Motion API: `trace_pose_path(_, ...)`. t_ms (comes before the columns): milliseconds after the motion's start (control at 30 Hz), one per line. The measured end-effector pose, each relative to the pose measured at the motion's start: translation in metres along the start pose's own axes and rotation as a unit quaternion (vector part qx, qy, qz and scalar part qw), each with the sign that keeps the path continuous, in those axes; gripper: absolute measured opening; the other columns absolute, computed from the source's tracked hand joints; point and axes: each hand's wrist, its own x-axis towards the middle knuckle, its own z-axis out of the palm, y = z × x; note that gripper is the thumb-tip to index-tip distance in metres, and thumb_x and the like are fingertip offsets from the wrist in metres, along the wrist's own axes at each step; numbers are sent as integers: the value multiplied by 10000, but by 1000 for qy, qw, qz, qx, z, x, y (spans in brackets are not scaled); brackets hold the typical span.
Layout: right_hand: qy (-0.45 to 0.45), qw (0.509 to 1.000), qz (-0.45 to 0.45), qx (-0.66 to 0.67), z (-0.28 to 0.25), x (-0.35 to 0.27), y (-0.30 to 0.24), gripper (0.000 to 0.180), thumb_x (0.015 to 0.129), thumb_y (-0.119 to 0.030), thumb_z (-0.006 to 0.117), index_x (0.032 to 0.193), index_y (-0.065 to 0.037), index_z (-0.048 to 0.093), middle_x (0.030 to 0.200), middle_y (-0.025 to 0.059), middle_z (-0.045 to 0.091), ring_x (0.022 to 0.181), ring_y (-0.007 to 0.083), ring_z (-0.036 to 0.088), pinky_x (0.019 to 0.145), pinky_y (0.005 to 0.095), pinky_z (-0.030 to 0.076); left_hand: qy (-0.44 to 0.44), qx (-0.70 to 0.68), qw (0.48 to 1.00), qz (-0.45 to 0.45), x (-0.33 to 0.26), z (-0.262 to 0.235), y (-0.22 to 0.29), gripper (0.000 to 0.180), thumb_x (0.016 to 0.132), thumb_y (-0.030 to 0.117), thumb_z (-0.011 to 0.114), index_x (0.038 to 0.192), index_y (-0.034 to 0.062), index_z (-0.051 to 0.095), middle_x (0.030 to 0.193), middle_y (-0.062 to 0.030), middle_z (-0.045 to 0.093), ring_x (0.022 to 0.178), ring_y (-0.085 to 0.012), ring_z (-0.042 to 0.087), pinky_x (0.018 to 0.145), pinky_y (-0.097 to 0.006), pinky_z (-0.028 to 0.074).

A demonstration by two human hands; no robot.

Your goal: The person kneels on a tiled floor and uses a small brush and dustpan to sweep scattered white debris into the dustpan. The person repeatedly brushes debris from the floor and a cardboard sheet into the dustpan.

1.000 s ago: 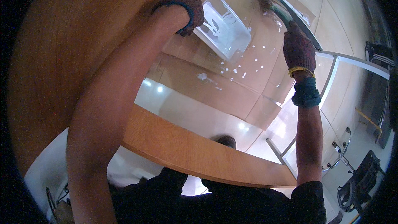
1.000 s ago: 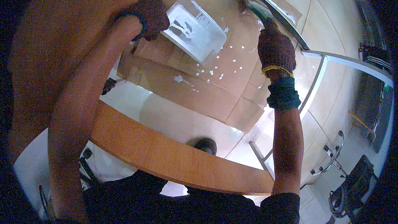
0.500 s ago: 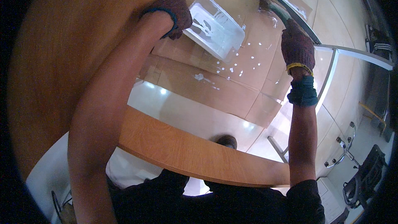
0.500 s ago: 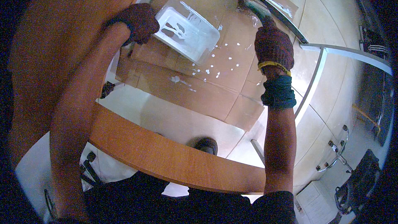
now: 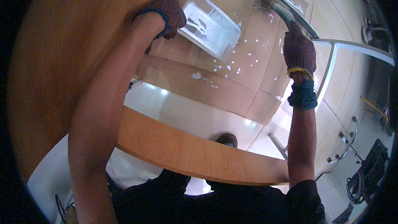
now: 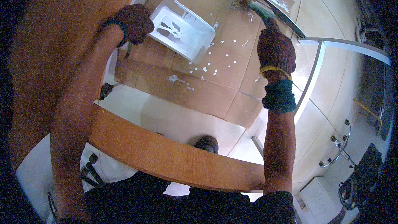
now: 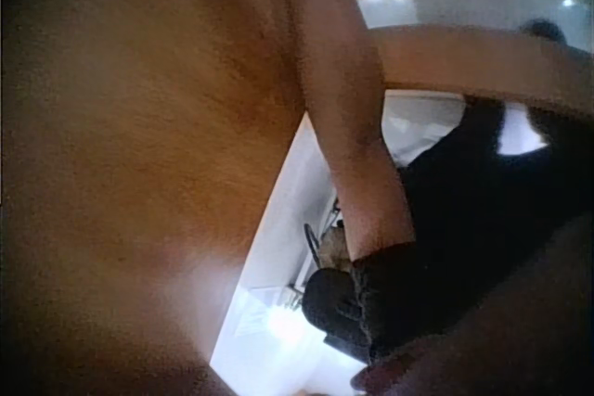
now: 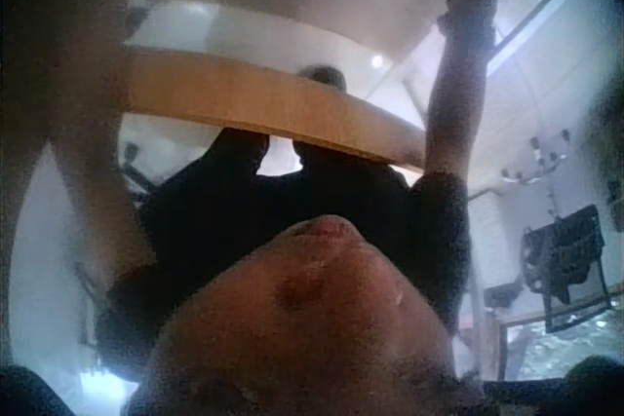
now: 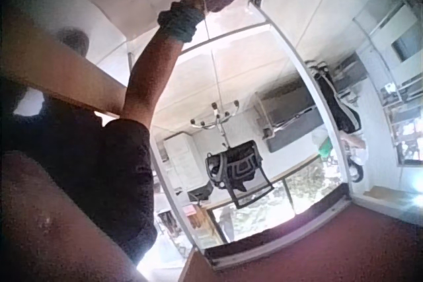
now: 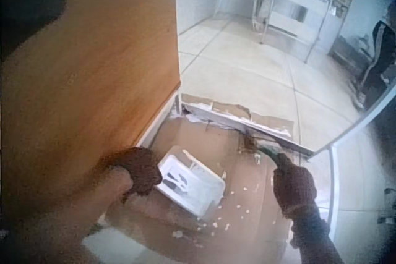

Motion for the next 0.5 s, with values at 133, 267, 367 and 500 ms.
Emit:
trace_pose_path(133, 92, 988, -114, 51, 8, -3, -16, 268, 876, -270, 473, 1134, -216, 517, 745, 192, 639, 693, 389, 627, 580, 500, 492, -10, -187, 978, -97, 4, 1, -1, 144, 686, 114, 653, 780, 12, 692, 761, -159, 673, 658, -238, 668, 667, -376, 528)
trace_pose_path(267, 64, 990, -113, 54, 18, 16, -30, 267, 878, -256, 468, 1125, -177, 530, 782, 196, 637, 727, 384, 627, 618, 493, 496, -4, -147, 988, -55, 5, 3, -5, 148, 692, 121, 657, 780, 7, 690, 761, -161, 672, 654, -238, 667, 663, -374, 528)
trace_pose_path(367, 94, 991, -94, 26, 20, 22, 0, 294, 874, -223, 478, 1151, -149, 542, 902, 185, 640, 807, 379, 623, 680, 478, 503, 3, -128, 991, -42, 0, -3, -2, 176, 670, 131, 681, 794, 5, 689, 793, -168, 672, 681, -237, 670, 670, -374, 527)
trace_pose_path(500, 32, 996, -48, -61, -4, 8, 18, 281, 873, -221, 474, 1118, -113, 560, 934, 188, 637, 817, 373, 626, 699, 465, 513, -14, -173, 978, -114, 11, 7, -2, 214, 622, 160, 715, 820, 82, 695, 846, -160, 664, 809, -290, 649, 732, -385, 527)
